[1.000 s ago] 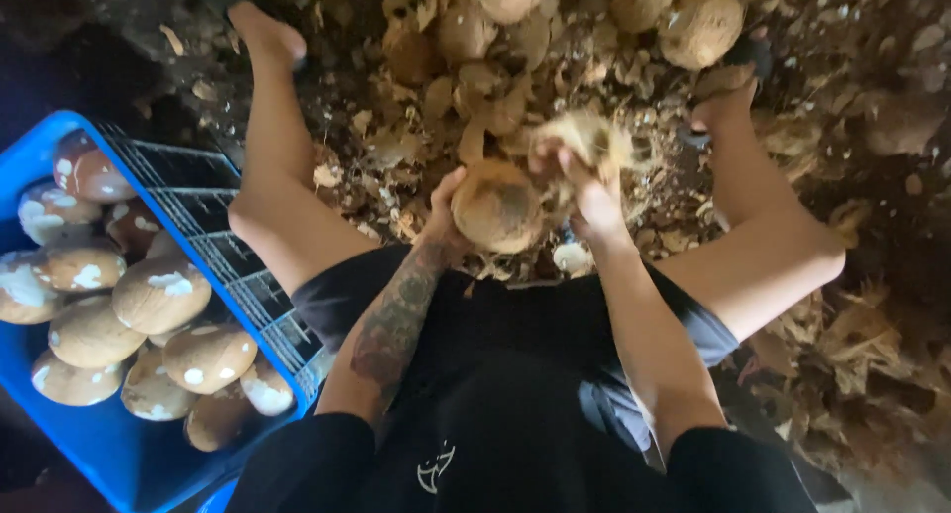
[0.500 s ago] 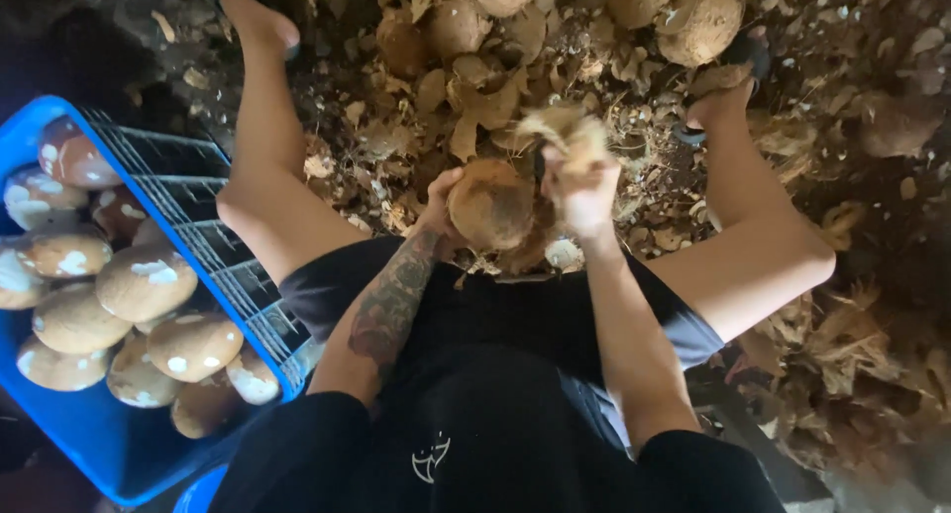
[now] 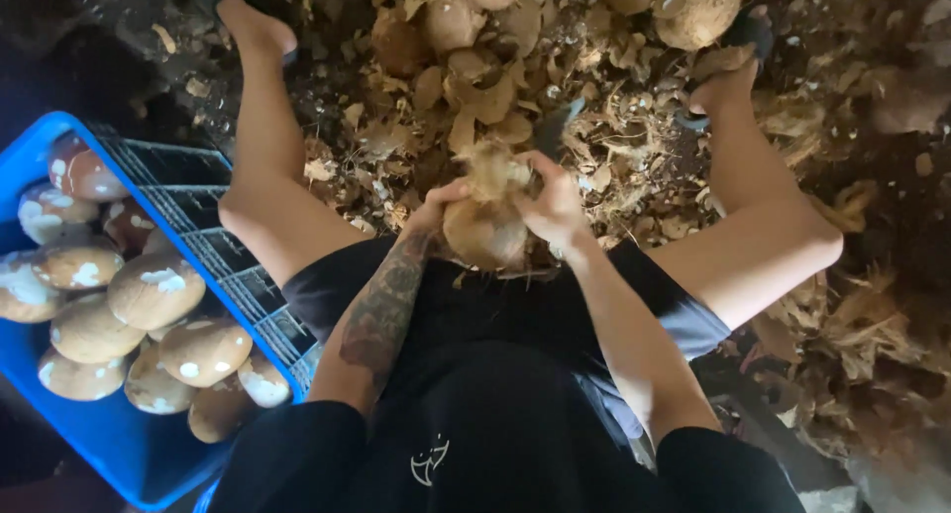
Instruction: The person uses a machete to peel the husk off coconuts one at a time. They hold each coconut in one hand and strike it with the machete to remove the outer layer, then place the peeled coconut into a blue crate. The person occasionally picks up another coconut from a pile on the ground.
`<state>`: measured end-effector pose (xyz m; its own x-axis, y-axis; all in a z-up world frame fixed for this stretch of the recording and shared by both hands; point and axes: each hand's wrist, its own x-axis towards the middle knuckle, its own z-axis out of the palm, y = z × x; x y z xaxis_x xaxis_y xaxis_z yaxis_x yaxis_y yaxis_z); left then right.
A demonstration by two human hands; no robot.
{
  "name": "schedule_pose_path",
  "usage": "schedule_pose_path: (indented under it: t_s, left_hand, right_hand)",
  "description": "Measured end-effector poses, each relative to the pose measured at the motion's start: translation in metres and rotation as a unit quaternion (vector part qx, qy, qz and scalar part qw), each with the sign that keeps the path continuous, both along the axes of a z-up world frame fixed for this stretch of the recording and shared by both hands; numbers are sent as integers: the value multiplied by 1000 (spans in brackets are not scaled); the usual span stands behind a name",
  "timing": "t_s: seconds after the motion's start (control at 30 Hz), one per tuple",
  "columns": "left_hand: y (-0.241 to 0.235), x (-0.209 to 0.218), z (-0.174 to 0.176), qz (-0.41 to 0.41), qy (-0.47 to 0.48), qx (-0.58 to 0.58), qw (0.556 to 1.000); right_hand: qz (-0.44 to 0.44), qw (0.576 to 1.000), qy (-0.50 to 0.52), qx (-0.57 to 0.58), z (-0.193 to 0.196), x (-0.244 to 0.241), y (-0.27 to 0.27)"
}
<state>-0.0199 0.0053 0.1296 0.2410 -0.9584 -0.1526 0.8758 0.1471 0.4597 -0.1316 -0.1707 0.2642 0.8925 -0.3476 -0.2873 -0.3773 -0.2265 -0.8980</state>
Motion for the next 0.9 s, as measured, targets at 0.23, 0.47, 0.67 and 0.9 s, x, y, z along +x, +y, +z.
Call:
schedule_pose_path:
  t_s: [0.23, 0.47, 0.67, 0.9]
  left_hand:
    - [-18, -7, 55, -2, 104, 62, 993]
    - [-20, 9, 53, 47, 120, 196, 972]
    - [1, 28, 36, 66, 81, 240, 965]
    - [-20, 52, 73, 76, -10, 302, 950]
  right_hand:
    - [-121, 968, -67, -210, -34, 4, -70]
    - [-277, 902, -318, -93, 98, -36, -187]
    - [-305, 872, 137, -357, -46, -159, -384]
    - [-297, 858, 354, -225, -97, -146, -423]
